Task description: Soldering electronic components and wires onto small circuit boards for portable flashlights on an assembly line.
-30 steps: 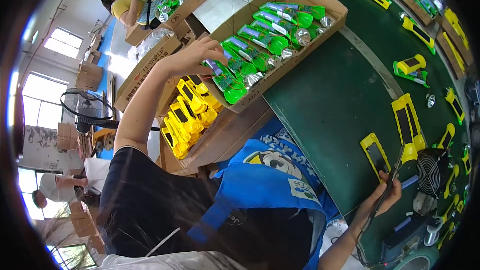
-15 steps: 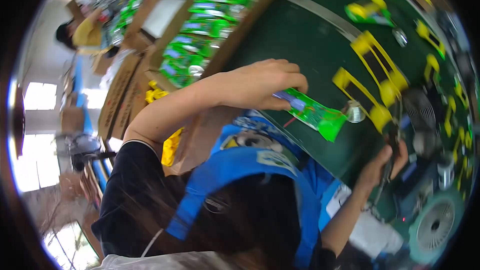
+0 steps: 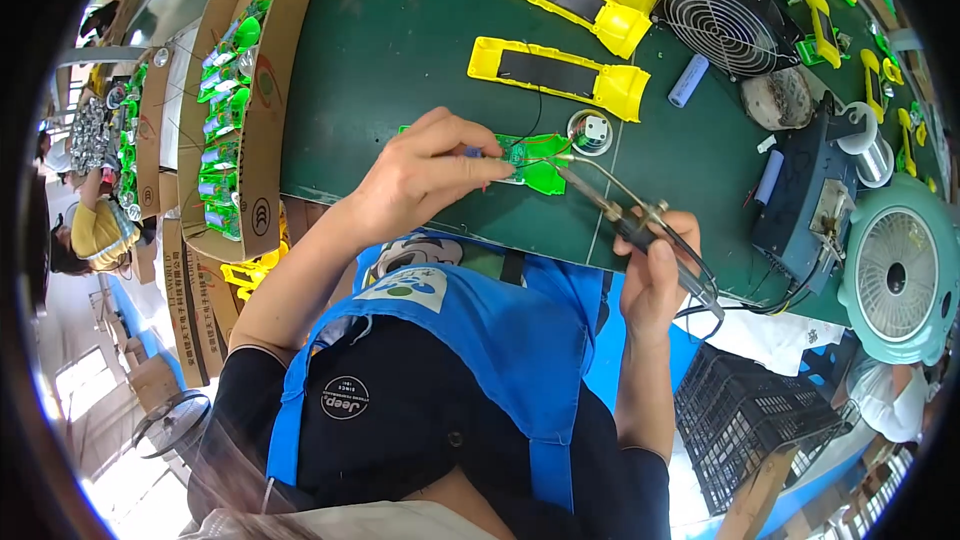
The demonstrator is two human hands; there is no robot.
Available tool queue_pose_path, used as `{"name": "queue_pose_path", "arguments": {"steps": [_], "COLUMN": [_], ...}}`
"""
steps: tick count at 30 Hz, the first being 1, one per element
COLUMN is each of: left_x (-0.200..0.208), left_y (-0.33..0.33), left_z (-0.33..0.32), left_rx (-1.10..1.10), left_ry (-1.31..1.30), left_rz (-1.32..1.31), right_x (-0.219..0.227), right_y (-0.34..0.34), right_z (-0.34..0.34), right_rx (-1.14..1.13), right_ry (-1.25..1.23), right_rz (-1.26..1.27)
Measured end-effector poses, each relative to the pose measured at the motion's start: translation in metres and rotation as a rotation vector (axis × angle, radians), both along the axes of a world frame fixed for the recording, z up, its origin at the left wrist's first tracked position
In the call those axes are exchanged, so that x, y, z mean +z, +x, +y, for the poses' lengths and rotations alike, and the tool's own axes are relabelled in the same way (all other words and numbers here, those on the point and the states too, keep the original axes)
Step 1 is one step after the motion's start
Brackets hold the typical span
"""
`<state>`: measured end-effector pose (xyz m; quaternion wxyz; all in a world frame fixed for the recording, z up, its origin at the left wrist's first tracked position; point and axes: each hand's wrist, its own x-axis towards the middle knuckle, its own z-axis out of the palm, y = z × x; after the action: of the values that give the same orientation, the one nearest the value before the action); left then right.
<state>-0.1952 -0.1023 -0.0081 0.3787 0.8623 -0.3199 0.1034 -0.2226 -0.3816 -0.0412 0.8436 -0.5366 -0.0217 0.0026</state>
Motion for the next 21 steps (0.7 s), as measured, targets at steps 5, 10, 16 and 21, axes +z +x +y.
{"name": "queue_pose_path", "arguments": {"steps": [5, 10, 16, 21], "left_x": [0.003, -0.01, 0.012, 0.013], "left_y": [0.006, 0.007, 0.003, 0.009], "left_z": [-0.014, -0.006, -0.015, -0.024], "left_rx": [0.335, 0.114, 0.174, 0.225], "left_ry": [-0.509, -0.178, 0.031, 0.146], "left_rz": [0.608, 0.083, 0.175, 0.214], "right_x": [0.007, 0.007, 0.008, 0.011], "right_y": [0.004, 0.007, 0.008, 0.006], "right_z": [0.008, 0.016, 0.016, 0.017], "right_rx": [-0.018, -0.01, 0.007, 0.055], "right_ry": [-0.176, -0.319, -0.397, -0.394], "right_rz": [0.067, -0.036, -0.046, -0.019]}}
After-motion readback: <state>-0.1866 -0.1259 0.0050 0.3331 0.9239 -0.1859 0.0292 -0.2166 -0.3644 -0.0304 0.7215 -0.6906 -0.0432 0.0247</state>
